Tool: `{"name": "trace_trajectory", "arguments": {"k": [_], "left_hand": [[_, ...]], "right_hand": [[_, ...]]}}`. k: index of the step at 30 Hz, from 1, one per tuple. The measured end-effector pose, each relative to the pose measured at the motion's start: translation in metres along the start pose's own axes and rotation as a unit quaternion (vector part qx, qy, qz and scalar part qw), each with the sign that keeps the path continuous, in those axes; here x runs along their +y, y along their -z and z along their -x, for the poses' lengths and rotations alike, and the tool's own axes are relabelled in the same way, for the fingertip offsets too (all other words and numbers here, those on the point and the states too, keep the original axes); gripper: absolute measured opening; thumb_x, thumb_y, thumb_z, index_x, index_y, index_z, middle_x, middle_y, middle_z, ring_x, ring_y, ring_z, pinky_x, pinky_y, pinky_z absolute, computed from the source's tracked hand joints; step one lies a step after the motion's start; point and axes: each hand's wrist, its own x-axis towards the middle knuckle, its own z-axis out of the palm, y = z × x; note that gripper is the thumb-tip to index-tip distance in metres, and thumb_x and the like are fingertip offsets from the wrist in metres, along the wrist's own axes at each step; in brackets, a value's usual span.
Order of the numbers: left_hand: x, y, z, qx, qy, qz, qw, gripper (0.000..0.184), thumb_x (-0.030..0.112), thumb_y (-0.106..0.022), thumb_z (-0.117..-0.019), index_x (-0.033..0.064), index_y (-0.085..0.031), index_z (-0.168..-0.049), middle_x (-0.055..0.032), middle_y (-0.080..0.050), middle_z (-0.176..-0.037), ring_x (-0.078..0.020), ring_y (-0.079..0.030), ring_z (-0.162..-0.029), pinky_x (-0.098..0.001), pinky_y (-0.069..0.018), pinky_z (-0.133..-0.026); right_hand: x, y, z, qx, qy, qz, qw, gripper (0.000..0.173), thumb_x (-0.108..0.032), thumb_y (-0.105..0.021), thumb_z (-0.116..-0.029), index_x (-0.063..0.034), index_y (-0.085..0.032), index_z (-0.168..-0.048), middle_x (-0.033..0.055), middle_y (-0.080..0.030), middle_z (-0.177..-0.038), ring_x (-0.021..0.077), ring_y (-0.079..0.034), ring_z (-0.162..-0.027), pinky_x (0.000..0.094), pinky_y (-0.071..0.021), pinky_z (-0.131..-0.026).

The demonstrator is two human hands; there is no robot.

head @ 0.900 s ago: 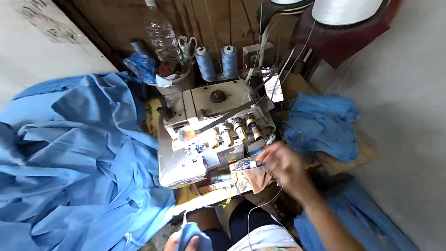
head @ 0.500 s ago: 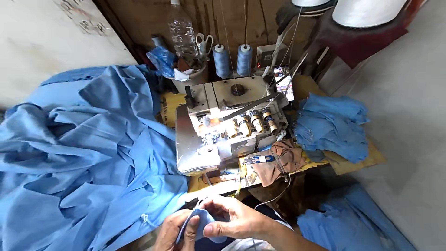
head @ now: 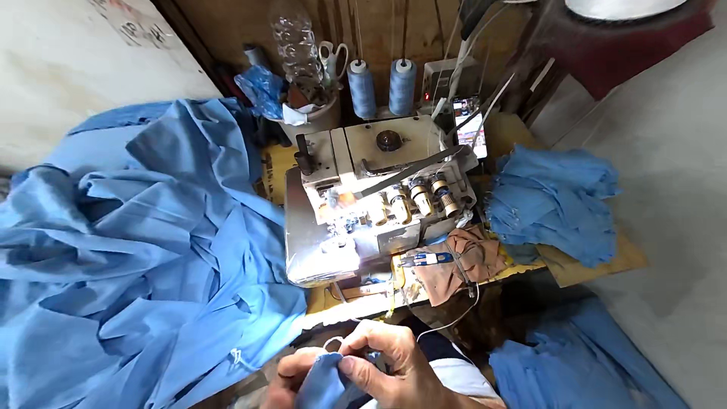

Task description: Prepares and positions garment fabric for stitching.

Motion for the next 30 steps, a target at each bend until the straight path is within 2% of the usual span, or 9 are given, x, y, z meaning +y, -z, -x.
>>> {"name": "trace_trajectory", "arguments": {"k": [2,5,8,11,19,22,25,27,30], "left_hand": [[-0.005,0.002,-0.002,-0.015,0.017,0.088,0.996,0.042,0.051,-0.043,-0.1053,0.0274,-0.077,-0.111,0.0118,-0.076,-0.102,0.0019,-0.07,-0.095,-0.0173,-0.0561,-0.085],[-0.021,-0.004,0.004,0.02,0.043,0.081,0.996,0.02,0.036,-0.058,-0.1019,0.032,-0.073,-0.116,0.0147,-0.074,-0.108,0.0036,-0.067,-0.1,-0.0166,-0.0545,-0.089],[-0.031,-0.01,0.004,0.042,0.047,0.106,0.992,0.022,0.028,-0.071,-0.0935,0.028,-0.075,-0.116,0.01,-0.076,-0.108,0.0006,-0.07,-0.098,-0.0189,-0.0575,-0.088],[-0.033,-0.001,0.0,0.0,0.043,0.136,0.99,0.022,0.024,-0.071,-0.0938,0.0239,-0.075,-0.116,0.0051,-0.077,-0.11,-0.0035,-0.072,-0.1,-0.0217,-0.0589,-0.088],[-0.034,0.014,0.0,-0.064,0.046,0.156,0.985,0.024,0.022,-0.071,-0.0946,0.0239,-0.074,-0.118,0.0074,-0.075,-0.111,-0.0008,-0.07,-0.101,-0.0188,-0.0578,-0.088],[-0.034,0.015,0.0,-0.044,-0.027,0.047,0.998,0.018,0.026,-0.068,-0.0974,0.0271,-0.073,-0.115,0.0123,-0.071,-0.113,0.0008,-0.065,-0.104,-0.0163,-0.0546,-0.089],[-0.005,0.031,-0.009,-0.067,-0.105,-0.128,0.984,0.017,0.02,-0.064,-0.1001,0.0306,-0.067,-0.113,0.0171,-0.07,-0.112,0.0033,-0.066,-0.103,-0.0147,-0.0547,-0.087],[0.023,0.04,-0.013,-0.104,-0.052,-0.215,0.97,0.02,0.012,-0.063,-0.098,0.0261,-0.062,-0.112,0.0195,-0.07,-0.105,0.0067,-0.066,-0.095,-0.0136,-0.0559,-0.082],[0.035,0.048,-0.024,-0.156,0.032,-0.294,0.942,0.028,0.016,-0.061,-0.0988,0.007,-0.056,-0.124,0.0093,-0.067,-0.106,0.0032,-0.066,-0.093,-0.018,-0.0578,-0.082]], "right_hand": [[-0.007,0.002,-0.003,-0.009,0.023,0.006,1.0,0.014,-0.001,-0.061,-0.0977,0.0109,-0.066,-0.101,0.0149,-0.069,-0.093,0.0069,-0.067,-0.088,0.0184,-0.0546,-0.084],[-0.003,-0.003,-0.007,0.037,0.052,0.093,0.994,0.011,-0.002,-0.066,-0.0939,0.006,-0.071,-0.1,0.0135,-0.07,-0.093,0.0102,-0.068,-0.091,0.0186,-0.0545,-0.085],[0.01,-0.008,-0.004,0.072,0.045,0.103,0.991,0.011,-0.001,-0.068,-0.0918,0.0065,-0.07,-0.1,0.0137,-0.071,-0.095,0.009,-0.069,-0.093,0.0182,-0.0552,-0.086],[0.012,-0.008,-0.001,0.073,0.045,0.11,0.99,0.014,0.0,-0.068,-0.086,0.0058,-0.068,-0.098,0.0137,-0.071,-0.093,0.0099,-0.068,-0.093,0.0184,-0.0545,-0.085],[0.019,-0.013,0.007,0.054,0.076,0.113,0.989,0.015,-0.007,-0.069,-0.0897,0.0,-0.069,-0.103,0.0123,-0.065,-0.098,0.0123,-0.063,-0.1,0.0192,-0.0517,-0.09],[0.02,-0.009,0.003,0.04,0.078,0.125,0.988,0.014,-0.007,-0.068,-0.0907,0.0012,-0.069,-0.102,0.0124,-0.067,-0.098,0.0122,-0.065,-0.099,0.0209,-0.0537,-0.089],[0.009,0.005,-0.017,-0.003,-0.066,-0.07,0.995,0.005,-0.001,-0.058,-0.0926,-0.0012,-0.063,-0.09,-0.0016,-0.063,-0.083,-0.0033,-0.06,-0.077,0.0126,-0.0499,-0.07],[0.007,0.018,-0.029,-0.078,-0.191,-0.226,0.952,0.011,-0.003,-0.055,-0.0957,-0.0113,-0.06,-0.089,-0.0106,-0.058,-0.082,-0.0052,-0.054,-0.074,0.0136,-0.0449,-0.067],[0.013,0.023,-0.042,-0.114,-0.218,-0.22,0.944,0.012,-0.002,-0.054,-0.097,-0.0102,-0.059,-0.09,-0.0091,-0.059,-0.084,-0.0029,-0.056,-0.078,0.0164,-0.047,-0.072]]}}
